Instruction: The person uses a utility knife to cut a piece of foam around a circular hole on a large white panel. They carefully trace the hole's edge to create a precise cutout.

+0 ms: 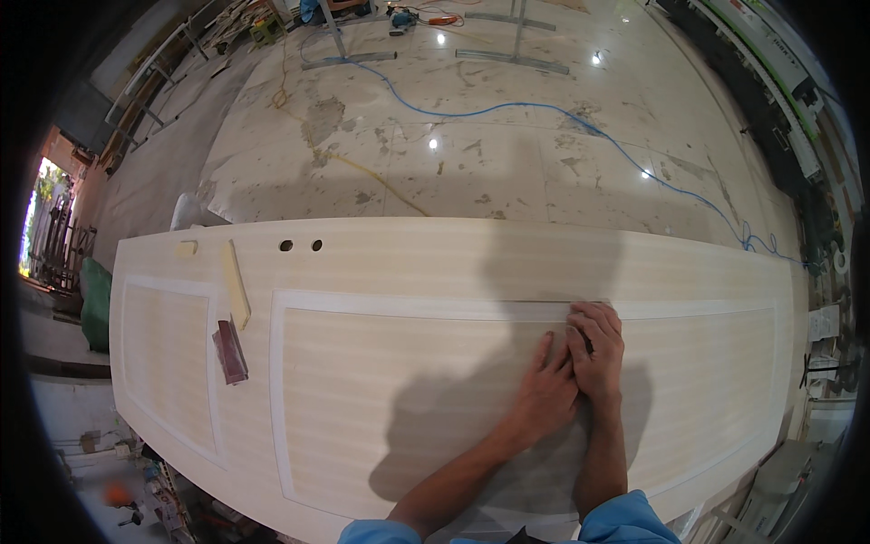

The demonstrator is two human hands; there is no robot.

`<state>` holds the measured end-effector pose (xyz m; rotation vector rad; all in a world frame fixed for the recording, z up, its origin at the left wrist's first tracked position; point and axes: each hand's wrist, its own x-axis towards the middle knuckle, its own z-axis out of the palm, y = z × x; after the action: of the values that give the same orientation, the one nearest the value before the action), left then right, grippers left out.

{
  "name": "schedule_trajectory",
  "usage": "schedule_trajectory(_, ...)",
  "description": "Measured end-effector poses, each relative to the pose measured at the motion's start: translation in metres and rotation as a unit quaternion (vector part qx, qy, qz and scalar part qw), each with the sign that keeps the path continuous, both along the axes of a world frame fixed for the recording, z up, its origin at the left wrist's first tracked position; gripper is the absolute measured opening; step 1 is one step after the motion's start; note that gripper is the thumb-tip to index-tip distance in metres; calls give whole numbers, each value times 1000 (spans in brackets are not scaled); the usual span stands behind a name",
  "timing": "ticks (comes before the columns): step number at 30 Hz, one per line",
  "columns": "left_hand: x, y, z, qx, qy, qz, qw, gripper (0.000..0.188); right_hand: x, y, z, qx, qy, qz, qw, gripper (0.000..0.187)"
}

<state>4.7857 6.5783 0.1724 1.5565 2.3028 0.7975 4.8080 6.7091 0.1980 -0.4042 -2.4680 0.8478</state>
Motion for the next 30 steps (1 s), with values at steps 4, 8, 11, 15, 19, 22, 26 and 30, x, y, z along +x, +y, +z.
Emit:
schedule_trajectory(4, 0, 0, 0, 25, -12, 14, 1000, 59, 0, 1, 0, 18, -2, 3, 1000, 12)
schedule_trajectory(8, 0, 0, 1, 45, -14, 21, 999, 58, 0, 1, 1, 20, -2, 3, 1000, 13)
schedule_trajectory(11, 0, -1, 2, 36, 0, 19, 999, 58, 0, 1, 1, 15, -1, 2, 1000, 13)
schedule_trajectory(15, 0, -1, 1, 35, 1, 15, 999, 57, 0, -1, 1, 11, -5, -6, 1000, 13)
schedule_trajectory(19, 1, 0, -1, 43, 1, 22, 999, 56, 1, 0, 1, 20, -5, -3, 1000, 12)
schedule_trajectory(22, 2, 1, -3, 22, 5, 18, 1000, 55, 0, -1, 0, 14, -7, -4, 1000, 13)
schedule_trajectory(26, 3, 1, -4, 32, -9, 17, 999, 55, 1, -2, -1, 16, -9, -8, 1000, 13)
schedule_trajectory(30, 4, 1, -3, 56, 11, 33, 998, 54, 2, -2, 0, 16, -18, -10, 1000, 13)
